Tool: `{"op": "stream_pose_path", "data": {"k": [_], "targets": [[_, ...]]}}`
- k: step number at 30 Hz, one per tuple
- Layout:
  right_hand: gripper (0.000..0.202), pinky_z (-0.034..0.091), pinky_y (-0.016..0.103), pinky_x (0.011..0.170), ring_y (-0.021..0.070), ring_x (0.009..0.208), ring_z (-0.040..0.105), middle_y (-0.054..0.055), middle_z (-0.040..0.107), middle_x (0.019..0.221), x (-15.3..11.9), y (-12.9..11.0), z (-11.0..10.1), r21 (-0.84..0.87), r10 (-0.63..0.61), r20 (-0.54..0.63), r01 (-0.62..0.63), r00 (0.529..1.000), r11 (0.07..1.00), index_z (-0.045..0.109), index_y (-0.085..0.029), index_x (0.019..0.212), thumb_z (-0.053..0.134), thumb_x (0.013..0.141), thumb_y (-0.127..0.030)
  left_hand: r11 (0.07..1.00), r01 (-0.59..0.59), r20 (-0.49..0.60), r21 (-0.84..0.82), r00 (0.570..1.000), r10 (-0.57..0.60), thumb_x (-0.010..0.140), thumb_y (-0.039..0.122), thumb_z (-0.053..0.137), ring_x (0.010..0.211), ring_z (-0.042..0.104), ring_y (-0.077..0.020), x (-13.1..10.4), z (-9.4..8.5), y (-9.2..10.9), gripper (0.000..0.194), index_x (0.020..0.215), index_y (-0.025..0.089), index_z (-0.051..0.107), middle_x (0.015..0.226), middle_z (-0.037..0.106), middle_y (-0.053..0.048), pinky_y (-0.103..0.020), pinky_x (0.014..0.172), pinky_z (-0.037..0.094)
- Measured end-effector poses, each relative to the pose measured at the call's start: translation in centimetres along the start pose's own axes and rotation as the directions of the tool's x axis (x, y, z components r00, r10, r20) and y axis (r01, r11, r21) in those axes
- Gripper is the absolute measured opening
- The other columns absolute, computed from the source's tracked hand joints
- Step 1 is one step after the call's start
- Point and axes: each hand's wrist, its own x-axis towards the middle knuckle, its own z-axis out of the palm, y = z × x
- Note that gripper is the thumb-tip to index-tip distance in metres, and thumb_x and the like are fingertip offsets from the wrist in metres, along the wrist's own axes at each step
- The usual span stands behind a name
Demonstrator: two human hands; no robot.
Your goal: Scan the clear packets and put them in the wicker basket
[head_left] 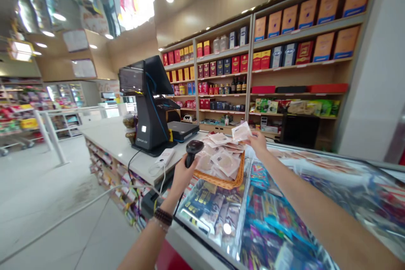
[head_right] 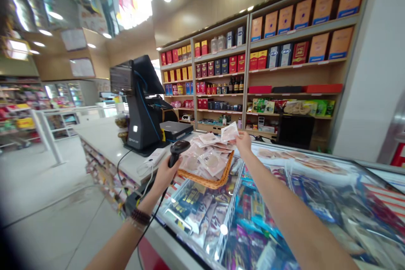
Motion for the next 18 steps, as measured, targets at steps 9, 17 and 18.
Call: {"op": "stream_pose_path", "data": {"k": [9, 17, 18], "targets": [[0.004, 0.064, 0.039, 0.078, 0.0292, 0.078, 0.080, 0.006, 0.080, 0.075, -2.6, 2.5, 7.8, -0.221, -0.141, 0.235, 0.194, 0.962, 0.956, 0.079, -0.022, 0.081, 0.077, 0.078, -0.021, 0.988, 0.149, -0.022, 0.027, 0.989, -0.149, 0.076, 0.067, 0.068, 0.047, 0.050, -0.0173, -1.1, -3.1, -3.7, 0.056, 0.095, 0.015, 0.071, 0.050, 0.053, 0.004, -0.029, 0.052, 0.038], [0.015, 0.059, 0.040, 0.094, 0.0254, 0.090, 0.075, 0.008, 0.082, 0.100, -4.4, 4.8, 3.2, -0.344, -0.295, 0.283, 0.383, 0.913, 0.857, 0.081, -0.023, 0.090, 0.069, 0.082, -0.028, 0.990, 0.139, -0.005, 0.004, 0.990, -0.139, 0.076, 0.064, 0.068, 0.049, 0.051, -0.0161, -2.8, -1.6, -2.9, 0.050, 0.090, 0.016, 0.071, 0.051, 0.052, 0.004, -0.028, 0.053, 0.039], [0.017, 0.059, 0.040, 0.094, 0.0254, 0.092, 0.075, 0.008, 0.081, 0.102, -4.4, 5.1, 2.1, -0.357, -0.304, 0.277, 0.391, 0.912, 0.848, 0.081, -0.023, 0.091, 0.067, 0.083, -0.029, 0.990, 0.143, 0.019, -0.006, 0.990, -0.143, 0.077, 0.063, 0.068, 0.048, 0.051, -0.0155, -2.9, -1.2, -2.6, 0.050, 0.092, 0.015, 0.070, 0.050, 0.052, 0.004, -0.027, 0.052, 0.039]]}}
